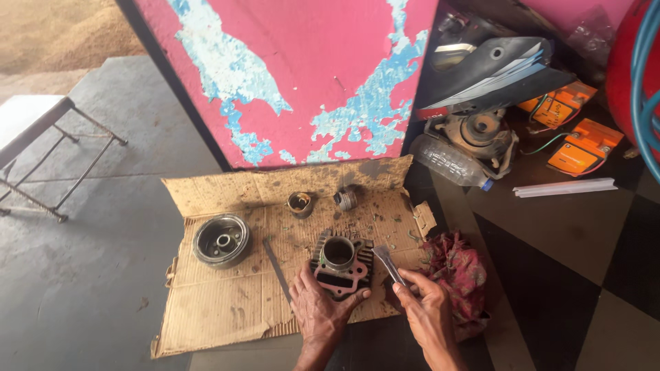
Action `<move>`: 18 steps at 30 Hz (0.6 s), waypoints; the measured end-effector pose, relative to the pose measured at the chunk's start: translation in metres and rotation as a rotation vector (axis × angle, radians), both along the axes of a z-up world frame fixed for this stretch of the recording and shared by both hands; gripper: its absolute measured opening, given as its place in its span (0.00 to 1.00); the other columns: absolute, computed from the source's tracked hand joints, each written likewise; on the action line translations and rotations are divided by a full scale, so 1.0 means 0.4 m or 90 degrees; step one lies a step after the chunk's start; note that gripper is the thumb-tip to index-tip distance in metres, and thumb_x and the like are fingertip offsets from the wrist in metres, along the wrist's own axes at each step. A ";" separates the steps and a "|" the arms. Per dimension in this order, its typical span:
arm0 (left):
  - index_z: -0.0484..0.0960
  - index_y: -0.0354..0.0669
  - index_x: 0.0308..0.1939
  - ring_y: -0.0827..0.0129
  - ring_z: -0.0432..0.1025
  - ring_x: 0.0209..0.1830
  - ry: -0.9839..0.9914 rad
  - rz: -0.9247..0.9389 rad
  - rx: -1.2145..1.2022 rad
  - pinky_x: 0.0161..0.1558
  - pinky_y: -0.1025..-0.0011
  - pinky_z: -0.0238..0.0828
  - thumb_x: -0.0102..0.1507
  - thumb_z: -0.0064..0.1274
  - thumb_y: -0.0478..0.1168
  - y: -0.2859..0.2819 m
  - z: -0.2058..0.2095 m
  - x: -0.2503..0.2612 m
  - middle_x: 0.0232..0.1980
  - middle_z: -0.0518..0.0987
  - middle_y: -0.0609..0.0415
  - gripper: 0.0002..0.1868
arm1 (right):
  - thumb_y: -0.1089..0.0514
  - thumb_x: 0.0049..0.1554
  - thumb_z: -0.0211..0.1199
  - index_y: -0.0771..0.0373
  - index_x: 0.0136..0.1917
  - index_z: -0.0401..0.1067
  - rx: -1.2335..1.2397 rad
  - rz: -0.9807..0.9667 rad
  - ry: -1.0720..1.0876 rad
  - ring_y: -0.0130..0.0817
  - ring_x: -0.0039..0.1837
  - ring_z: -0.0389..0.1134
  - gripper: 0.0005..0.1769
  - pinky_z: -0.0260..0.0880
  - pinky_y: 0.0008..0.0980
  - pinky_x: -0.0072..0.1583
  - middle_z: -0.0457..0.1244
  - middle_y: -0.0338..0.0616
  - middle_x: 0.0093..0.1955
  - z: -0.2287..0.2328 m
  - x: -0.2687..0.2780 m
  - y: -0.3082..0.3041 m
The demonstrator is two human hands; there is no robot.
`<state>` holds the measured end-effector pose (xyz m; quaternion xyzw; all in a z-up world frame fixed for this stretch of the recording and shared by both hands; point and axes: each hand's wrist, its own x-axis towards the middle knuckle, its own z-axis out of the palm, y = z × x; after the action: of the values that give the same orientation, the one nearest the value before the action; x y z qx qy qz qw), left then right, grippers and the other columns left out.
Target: The person uses a metal tool to scrape and clean the surfaces of a motorcycle engine cylinder. They hold the component by hand and rotate it to access different sides while it sits on a cardboard workspace on the floor.
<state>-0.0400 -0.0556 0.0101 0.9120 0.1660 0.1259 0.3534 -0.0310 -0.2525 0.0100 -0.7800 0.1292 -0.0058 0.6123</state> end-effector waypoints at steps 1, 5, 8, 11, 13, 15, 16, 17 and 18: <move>0.56 0.36 0.71 0.44 0.59 0.63 -0.025 -0.010 0.003 0.61 0.47 0.58 0.33 0.78 0.69 0.003 -0.007 0.000 0.64 0.67 0.38 0.74 | 0.61 0.53 0.70 0.63 0.60 0.80 0.011 -0.002 0.012 0.22 0.31 0.58 0.20 0.57 0.27 0.33 0.62 0.36 0.30 0.003 -0.001 0.001; 0.53 0.38 0.73 0.51 0.61 0.64 0.049 -0.124 -0.060 0.64 0.54 0.62 0.36 0.76 0.66 0.075 -0.021 0.012 0.61 0.65 0.40 0.72 | 0.62 0.53 0.70 0.62 0.60 0.80 0.027 -0.003 0.028 0.23 0.30 0.59 0.21 0.56 0.27 0.32 0.62 0.36 0.29 0.007 0.000 0.003; 0.56 0.37 0.69 0.49 0.60 0.64 0.020 -0.199 -0.057 0.64 0.52 0.61 0.40 0.78 0.63 0.110 -0.006 0.007 0.61 0.65 0.40 0.66 | 0.61 0.52 0.70 0.63 0.60 0.80 0.011 0.002 0.014 0.22 0.31 0.59 0.20 0.56 0.26 0.33 0.62 0.36 0.29 0.008 -0.003 0.006; 0.55 0.38 0.69 0.50 0.60 0.64 0.057 -0.193 -0.037 0.63 0.53 0.62 0.41 0.77 0.63 0.109 0.001 0.012 0.62 0.64 0.39 0.65 | 0.61 0.51 0.72 0.63 0.59 0.81 -0.021 0.012 0.011 0.23 0.31 0.57 0.21 0.55 0.28 0.33 0.61 0.36 0.29 0.015 -0.005 0.008; 0.54 0.36 0.69 0.50 0.60 0.62 0.045 -0.207 -0.029 0.63 0.53 0.62 0.42 0.76 0.63 0.116 -0.007 0.018 0.60 0.64 0.39 0.65 | 0.61 0.51 0.72 0.62 0.59 0.82 -0.014 0.037 0.004 0.23 0.31 0.57 0.21 0.54 0.28 0.33 0.61 0.36 0.30 0.016 -0.016 0.001; 0.55 0.35 0.68 0.51 0.62 0.61 0.031 -0.272 -0.006 0.63 0.53 0.62 0.45 0.75 0.64 0.140 -0.018 0.027 0.58 0.67 0.39 0.63 | 0.60 0.52 0.72 0.62 0.59 0.81 0.024 0.086 -0.017 0.21 0.32 0.58 0.20 0.56 0.26 0.34 0.61 0.34 0.30 0.018 -0.031 -0.016; 0.55 0.34 0.67 0.51 0.63 0.60 0.024 -0.303 0.007 0.63 0.52 0.63 0.46 0.74 0.64 0.155 -0.024 0.032 0.57 0.68 0.39 0.61 | 0.60 0.51 0.73 0.63 0.58 0.82 0.000 0.099 -0.026 0.22 0.32 0.58 0.21 0.57 0.26 0.34 0.61 0.34 0.30 0.021 -0.040 -0.024; 0.56 0.34 0.66 0.51 0.63 0.60 0.029 -0.323 0.001 0.63 0.53 0.63 0.47 0.74 0.64 0.167 -0.030 0.038 0.56 0.68 0.38 0.59 | 0.60 0.50 0.73 0.63 0.58 0.82 -0.026 0.114 -0.036 0.22 0.32 0.59 0.21 0.58 0.27 0.34 0.62 0.34 0.30 0.027 -0.049 -0.031; 0.57 0.33 0.65 0.50 0.63 0.60 0.034 -0.343 -0.004 0.63 0.53 0.63 0.49 0.73 0.63 0.179 -0.036 0.043 0.56 0.68 0.38 0.57 | 0.60 0.49 0.74 0.63 0.58 0.82 -0.051 0.129 -0.046 0.23 0.32 0.60 0.21 0.58 0.27 0.34 0.62 0.34 0.30 0.036 -0.057 -0.032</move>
<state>-0.0226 0.0160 -0.0043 0.9252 -0.0730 0.0025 0.3725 -0.0537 -0.2652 0.0245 -0.8124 0.0274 0.0229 0.5821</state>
